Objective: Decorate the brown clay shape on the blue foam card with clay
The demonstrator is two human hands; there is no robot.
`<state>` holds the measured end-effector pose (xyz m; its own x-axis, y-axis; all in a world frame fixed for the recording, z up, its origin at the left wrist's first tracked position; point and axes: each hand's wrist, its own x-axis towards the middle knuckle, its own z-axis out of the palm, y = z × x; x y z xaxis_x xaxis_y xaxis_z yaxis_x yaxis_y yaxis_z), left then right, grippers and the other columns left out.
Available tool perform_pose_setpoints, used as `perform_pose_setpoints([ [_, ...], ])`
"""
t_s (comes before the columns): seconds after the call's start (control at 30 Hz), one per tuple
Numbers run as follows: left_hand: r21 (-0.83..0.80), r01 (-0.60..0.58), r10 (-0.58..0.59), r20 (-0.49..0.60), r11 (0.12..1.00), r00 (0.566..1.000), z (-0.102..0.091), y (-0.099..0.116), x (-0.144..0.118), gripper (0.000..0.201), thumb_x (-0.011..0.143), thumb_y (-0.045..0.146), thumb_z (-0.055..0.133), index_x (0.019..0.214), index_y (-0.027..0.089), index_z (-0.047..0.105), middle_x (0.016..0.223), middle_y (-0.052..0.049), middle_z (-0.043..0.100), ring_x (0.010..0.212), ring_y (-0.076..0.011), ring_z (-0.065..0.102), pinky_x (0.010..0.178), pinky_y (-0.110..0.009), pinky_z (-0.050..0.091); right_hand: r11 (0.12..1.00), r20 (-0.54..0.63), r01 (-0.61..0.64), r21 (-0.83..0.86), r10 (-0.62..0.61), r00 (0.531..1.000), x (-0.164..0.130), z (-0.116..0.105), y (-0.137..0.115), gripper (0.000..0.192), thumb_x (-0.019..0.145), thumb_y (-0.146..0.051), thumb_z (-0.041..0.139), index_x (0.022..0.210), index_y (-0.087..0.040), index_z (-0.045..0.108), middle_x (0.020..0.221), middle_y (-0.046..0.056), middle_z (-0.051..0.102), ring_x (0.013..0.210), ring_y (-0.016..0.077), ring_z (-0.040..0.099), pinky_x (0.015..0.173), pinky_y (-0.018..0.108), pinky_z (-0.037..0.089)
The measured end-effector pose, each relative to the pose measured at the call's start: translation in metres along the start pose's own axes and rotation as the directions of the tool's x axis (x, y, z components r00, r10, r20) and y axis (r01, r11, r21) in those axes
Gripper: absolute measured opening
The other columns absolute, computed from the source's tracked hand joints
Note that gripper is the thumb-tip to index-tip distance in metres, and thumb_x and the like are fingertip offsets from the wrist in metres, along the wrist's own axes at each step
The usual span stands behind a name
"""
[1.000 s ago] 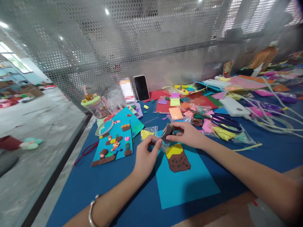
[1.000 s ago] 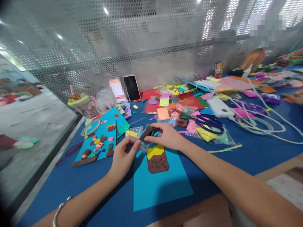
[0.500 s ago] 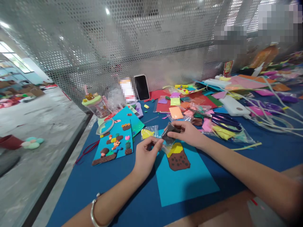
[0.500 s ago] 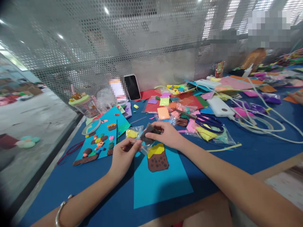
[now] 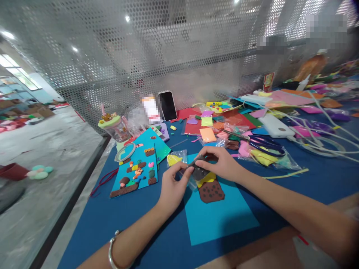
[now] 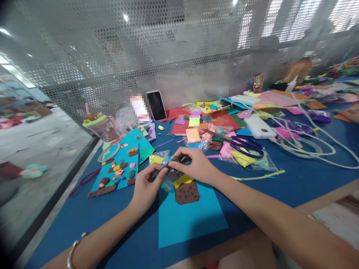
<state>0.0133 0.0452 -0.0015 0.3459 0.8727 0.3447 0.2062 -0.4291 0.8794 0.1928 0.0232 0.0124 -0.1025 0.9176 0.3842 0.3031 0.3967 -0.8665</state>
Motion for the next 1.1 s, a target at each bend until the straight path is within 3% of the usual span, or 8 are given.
perform_pose_setpoints([
  [0.27,-0.089,0.084,-0.073,0.124,0.992,0.990,0.001,-0.007,0.005,0.030,0.079,0.046,0.064,0.081,0.017,0.060,0.072,0.000,0.060,0.067,-0.0138,0.053,0.062,-0.023,0.041,0.996,-0.083,0.027,0.088,-0.020,0.996,0.002,0.002,0.006,0.013,0.082,-0.031,0.065,0.076,-0.019,0.063,0.075,0.001,0.066,0.073,0.0140,0.063,0.065,0.024,0.050],
  [0.37,-0.082,0.087,-0.069,0.206,0.993,0.976,0.002,-0.006,0.003,0.035,0.085,0.051,0.056,0.085,0.016,0.062,0.078,-0.002,0.063,0.074,-0.0165,0.056,0.067,-0.025,0.043,0.994,0.003,0.012,0.111,-0.012,1.000,0.001,0.002,0.005,0.015,0.081,-0.034,0.067,0.086,-0.020,0.063,0.082,0.001,0.066,0.078,0.0141,0.062,0.069,0.024,0.050],
  [0.47,-0.047,0.055,-0.045,0.185,0.997,0.982,0.001,-0.004,0.001,0.038,0.088,0.052,0.051,0.087,0.016,0.063,0.081,-0.004,0.064,0.077,-0.0173,0.057,0.069,-0.025,0.044,0.993,0.112,-0.022,0.117,0.009,0.994,0.002,0.001,0.004,0.024,0.077,-0.035,0.071,0.094,-0.020,0.062,0.089,0.001,0.066,0.082,0.0145,0.062,0.072,0.025,0.049],
  [0.63,-0.005,0.039,-0.038,0.133,0.999,0.990,0.000,-0.006,0.000,0.047,0.086,0.059,0.050,0.072,0.016,0.060,0.066,-0.001,0.056,0.063,-0.0131,0.049,0.058,-0.023,0.040,0.990,0.090,-0.045,0.134,0.033,0.995,0.004,0.002,0.002,0.027,0.078,-0.043,0.069,0.075,-0.018,0.060,0.071,-0.001,0.060,0.068,0.0129,0.056,0.063,0.024,0.046],
  [0.83,-0.146,0.065,-0.019,0.296,0.987,0.955,0.003,-0.004,0.000,0.048,0.084,0.057,0.056,0.107,0.016,0.066,0.100,-0.008,0.070,0.094,-0.0232,0.062,0.083,-0.031,0.049,0.993,0.002,-0.064,0.101,0.064,0.998,0.002,0.006,-0.001,0.032,0.075,-0.046,0.070,0.069,-0.019,0.057,0.063,-0.003,0.052,0.061,0.0117,0.049,0.057,0.024,0.040],
  [1.0,-0.070,0.047,-0.027,0.266,0.996,0.964,0.003,-0.002,-0.002,0.038,0.087,0.051,0.055,0.099,0.017,0.069,0.095,-0.007,0.071,0.091,-0.0236,0.063,0.085,-0.033,0.048,0.980,0.223,-0.105,0.171,0.065,0.973,0.005,0.001,0.006,0.029,0.075,-0.044,0.071,0.084,-0.018,0.060,0.082,0.001,0.062,0.075,0.0136,0.057,0.066,0.024,0.045],
  [1.1,-0.112,0.074,-0.048,0.223,0.991,0.974,0.003,-0.002,-0.002,0.038,0.087,0.052,0.054,0.085,0.017,0.067,0.082,-0.005,0.068,0.080,-0.0207,0.062,0.076,-0.029,0.049,0.970,0.334,-0.192,0.152,0.132,0.933,0.007,-0.004,0.011,0.034,0.074,-0.050,0.070,0.079,-0.017,0.060,0.075,0.001,0.062,0.068,0.0144,0.058,0.061,0.025,0.046],
])
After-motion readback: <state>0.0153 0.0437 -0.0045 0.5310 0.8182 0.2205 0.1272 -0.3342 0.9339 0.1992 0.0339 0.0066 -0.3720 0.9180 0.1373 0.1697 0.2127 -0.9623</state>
